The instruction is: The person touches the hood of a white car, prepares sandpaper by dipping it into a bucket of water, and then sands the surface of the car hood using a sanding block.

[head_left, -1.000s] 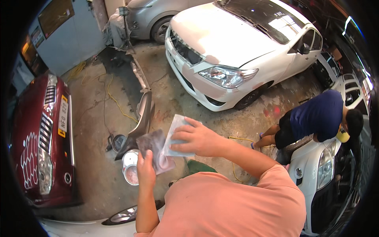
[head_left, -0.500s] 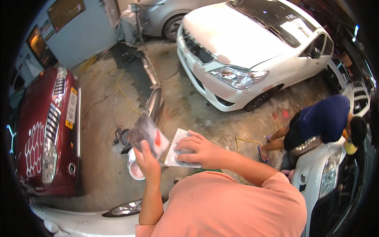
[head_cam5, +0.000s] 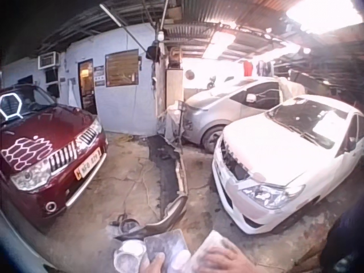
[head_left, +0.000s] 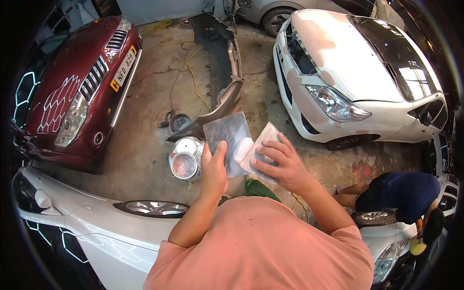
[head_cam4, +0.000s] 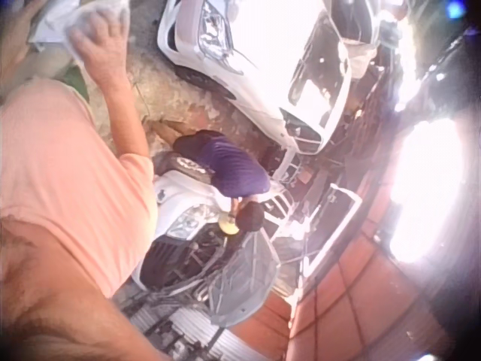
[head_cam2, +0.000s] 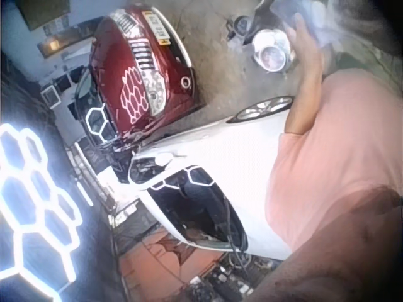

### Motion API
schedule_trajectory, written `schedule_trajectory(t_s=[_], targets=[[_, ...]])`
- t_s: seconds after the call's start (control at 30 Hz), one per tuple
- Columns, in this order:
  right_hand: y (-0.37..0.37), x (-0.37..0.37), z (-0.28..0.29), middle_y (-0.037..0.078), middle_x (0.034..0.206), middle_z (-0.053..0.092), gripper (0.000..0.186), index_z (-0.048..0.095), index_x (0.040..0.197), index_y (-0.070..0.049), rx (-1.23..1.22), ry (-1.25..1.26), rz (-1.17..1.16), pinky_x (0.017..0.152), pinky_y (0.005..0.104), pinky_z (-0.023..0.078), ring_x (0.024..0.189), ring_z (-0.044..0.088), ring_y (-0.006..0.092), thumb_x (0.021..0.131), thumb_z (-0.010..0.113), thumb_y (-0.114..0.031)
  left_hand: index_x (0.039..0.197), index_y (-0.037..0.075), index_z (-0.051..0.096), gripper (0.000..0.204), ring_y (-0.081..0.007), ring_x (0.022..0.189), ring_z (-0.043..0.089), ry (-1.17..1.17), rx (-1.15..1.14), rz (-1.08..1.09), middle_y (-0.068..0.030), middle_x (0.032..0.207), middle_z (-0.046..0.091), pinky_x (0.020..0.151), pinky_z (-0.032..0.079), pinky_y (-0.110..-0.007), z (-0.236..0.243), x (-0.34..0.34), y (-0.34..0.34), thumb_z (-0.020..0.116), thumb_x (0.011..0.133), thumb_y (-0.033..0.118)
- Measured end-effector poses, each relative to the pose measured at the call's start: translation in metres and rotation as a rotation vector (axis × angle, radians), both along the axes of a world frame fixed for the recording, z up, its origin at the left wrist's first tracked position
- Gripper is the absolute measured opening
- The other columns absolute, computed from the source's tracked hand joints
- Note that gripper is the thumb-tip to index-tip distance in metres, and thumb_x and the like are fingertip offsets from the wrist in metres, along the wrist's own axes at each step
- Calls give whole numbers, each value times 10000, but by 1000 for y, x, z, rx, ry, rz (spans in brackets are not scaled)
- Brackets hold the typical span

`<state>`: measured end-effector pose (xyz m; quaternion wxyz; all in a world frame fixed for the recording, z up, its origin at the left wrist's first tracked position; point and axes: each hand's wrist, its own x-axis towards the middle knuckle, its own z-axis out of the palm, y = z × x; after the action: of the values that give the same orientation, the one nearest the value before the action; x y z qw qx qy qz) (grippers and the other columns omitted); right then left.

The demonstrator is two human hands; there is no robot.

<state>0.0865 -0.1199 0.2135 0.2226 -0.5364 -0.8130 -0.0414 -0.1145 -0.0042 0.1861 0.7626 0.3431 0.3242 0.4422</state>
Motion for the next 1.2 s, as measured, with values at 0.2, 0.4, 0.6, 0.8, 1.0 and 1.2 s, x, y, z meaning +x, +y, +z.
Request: schedule_trajectory(t_s=[0.2, 0.4, 0.6, 0.8, 1.0, 1.2], targets=[[8, -9, 29, -13, 1239, 605, 487, 681, 1195, -280, 27, -19, -21, 1133, 578, 330, 1219, 552, 221, 742, 694, -102, 1367, -20, 474, 398, -184, 1137, 573, 109, 150, -50, -102, 1267, 595, 1029, 435, -335, 6, -10, -1, 533, 1015, 158], [5, -1, 29, -24, 1195, 618, 427, 684, 1119, -253, -2, -80, -132, 1147, 579, 301, 1217, 554, 196, 726, 671, -86, 1302, -48, 522, 362, -189, 1067, 598, 289, 300, -340, -138, 1194, 637, 940, 471, -328, 1, -5, -1, 480, 1042, 200], [-10, -30, -1, 21, 1255, 630, 392, 688, 1154, -211, -71, 30, 83, 1140, 520, 343, 1215, 567, 228, 774, 666, -118, 1347, -41, 508, 367, -169, 1099, 579, 418, 450, -137, -106, 1218, 633, 980, 445, -312, 9, 15, 0, 463, 1053, 174], [-33, 5, -7, 59, 1274, 576, 469, 640, 1224, -199, -61, 270, -42, 1123, 573, 354, 1252, 533, 290, 771, 712, -104, 1386, -36, 460, 396, -205, 1112, 589, 334, 537, 5, -119, 1261, 608, 993, 443, -331, 17, 49, 0, 474, 1052, 175], [-32, 44, -19, 147, 1328, 507, 527, 611, 1294, -167, 66, 499, -24, 1088, 566, 388, 1266, 507, 354, 794, 691, -23, 1312, 37, 487, 308, -215, 1094, 633, -59, -151, -108, -99, 1208, 621, 928, 532, -384, 7, 103, -22, 498, 1028, 156], [-46, 157, -25, 63, 1303, 583, 409, 668, 1205, -177, 79, 118, -405, 1093, 544, 358, 1239, 540, 282, 807, 630, -89, 1311, 35, 489, 322, -220, 1113, 625, 22, -134, -113, -107, 1235, 619, 965, 510, -386, 4, 149, -39, 530, 1009, 140]])
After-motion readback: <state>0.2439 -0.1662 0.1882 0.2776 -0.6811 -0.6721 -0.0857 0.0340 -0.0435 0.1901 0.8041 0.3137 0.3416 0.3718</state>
